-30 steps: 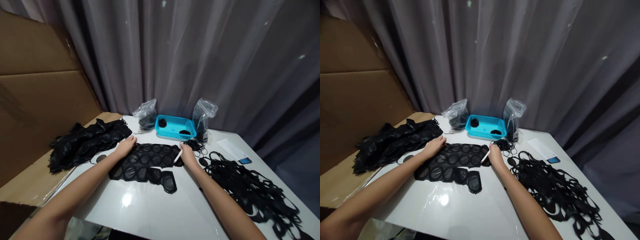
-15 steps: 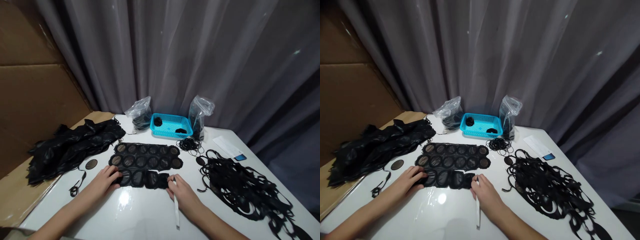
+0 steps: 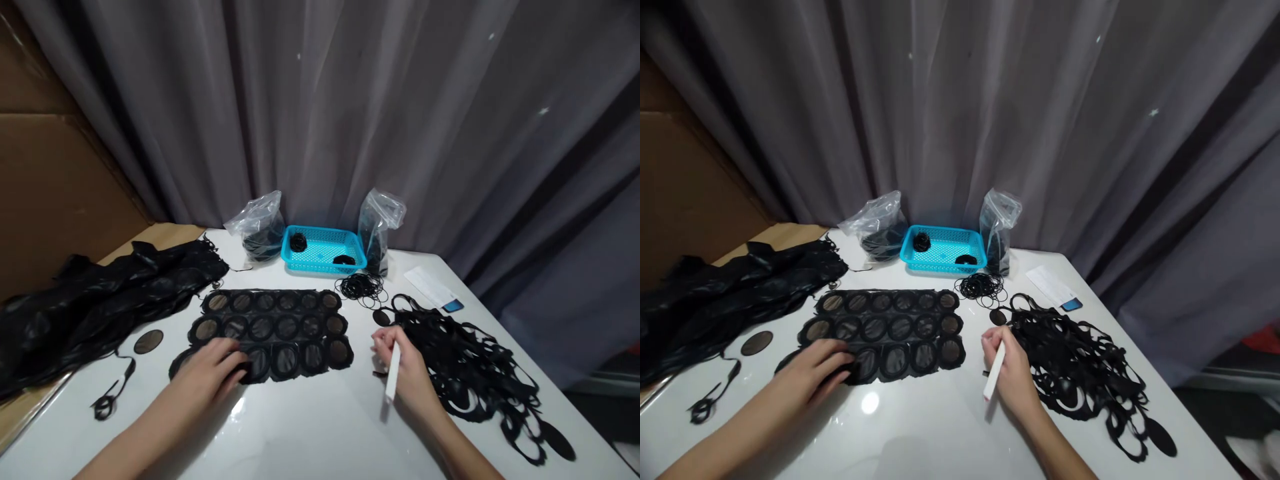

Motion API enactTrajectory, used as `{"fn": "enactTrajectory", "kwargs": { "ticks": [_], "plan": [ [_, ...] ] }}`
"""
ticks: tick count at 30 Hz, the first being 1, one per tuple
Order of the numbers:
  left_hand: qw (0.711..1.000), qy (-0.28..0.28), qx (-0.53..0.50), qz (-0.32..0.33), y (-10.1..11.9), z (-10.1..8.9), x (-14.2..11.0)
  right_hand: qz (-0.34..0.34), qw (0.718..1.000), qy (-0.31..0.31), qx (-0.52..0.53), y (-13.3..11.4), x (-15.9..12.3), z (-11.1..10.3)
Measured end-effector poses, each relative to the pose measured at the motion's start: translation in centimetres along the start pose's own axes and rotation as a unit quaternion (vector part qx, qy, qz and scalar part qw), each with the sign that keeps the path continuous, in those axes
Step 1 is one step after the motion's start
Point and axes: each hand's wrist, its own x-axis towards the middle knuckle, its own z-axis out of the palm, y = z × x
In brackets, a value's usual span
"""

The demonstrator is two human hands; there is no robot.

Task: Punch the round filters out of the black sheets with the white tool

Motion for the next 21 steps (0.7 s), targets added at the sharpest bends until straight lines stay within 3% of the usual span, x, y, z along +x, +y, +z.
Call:
{"fn": "enactTrajectory", "kwargs": {
  "ticks": [3, 7, 11, 17, 21],
  "plan": [
    [0.992, -0.08, -0.062, 0.08, 4.4, 1.1, 4.8, 0.023, 0.995, -0.06, 0.081, -2.1, 1.8, 0.3],
    [0.979, -0.115, -0.075, 0.149, 7.9, 4.7, 8.7, 0.023, 0.991, -0.114, 0.07, -3.1, 4.0, 1.9],
    [0.974, -0.144, -0.092, 0.15, 8.2, 7.0, 8.8, 0.04, 0.984, -0.148, 0.095, -1.8, 4.2, 2.9],
    [0.96, -0.147, -0.138, 0.196, 7.5, 6.5, 7.9, 0.081, 0.967, -0.209, 0.117, -1.3, 3.0, 2.0],
    [0.962, -0.139, -0.121, 0.2, 7.7, 6.7, 7.9, 0.061, 0.97, -0.221, 0.077, -1.6, 2.7, 1.7]
  ]
}}
